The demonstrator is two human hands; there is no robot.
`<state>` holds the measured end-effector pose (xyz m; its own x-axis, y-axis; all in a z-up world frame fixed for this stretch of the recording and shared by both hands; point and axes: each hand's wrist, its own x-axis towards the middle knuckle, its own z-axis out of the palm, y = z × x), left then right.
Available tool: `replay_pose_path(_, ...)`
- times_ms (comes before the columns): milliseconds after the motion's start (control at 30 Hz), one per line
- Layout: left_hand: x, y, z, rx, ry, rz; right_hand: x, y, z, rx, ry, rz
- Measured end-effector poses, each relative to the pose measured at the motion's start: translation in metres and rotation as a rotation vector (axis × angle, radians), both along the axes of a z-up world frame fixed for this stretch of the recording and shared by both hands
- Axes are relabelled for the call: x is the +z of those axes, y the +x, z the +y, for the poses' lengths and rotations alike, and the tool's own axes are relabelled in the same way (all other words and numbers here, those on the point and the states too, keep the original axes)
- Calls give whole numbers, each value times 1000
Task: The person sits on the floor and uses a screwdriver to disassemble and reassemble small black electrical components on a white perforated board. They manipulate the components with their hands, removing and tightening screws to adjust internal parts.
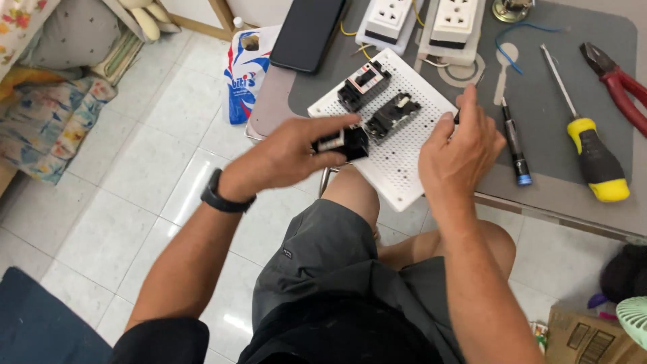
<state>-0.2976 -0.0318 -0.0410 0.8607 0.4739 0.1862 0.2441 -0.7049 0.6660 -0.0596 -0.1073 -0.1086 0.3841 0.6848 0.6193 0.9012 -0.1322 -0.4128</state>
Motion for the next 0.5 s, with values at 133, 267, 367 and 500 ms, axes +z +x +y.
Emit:
replay_pose_path(133, 13, -2, 17, 53, -48, 72, 0, -3, -9, 52, 42, 258)
replay_pose_path(267, 28, -12, 17, 180, 118, 162, 7, -1, -25, 227, 148, 486)
replay_pose_path(367, 38, -12, -5, 141, 98, 109, 4, 5, -35, 294, 282, 685)
replay_pose_path(500, 18, 14, -28, 86, 25, 50, 12, 20, -46, 295, 318, 832)
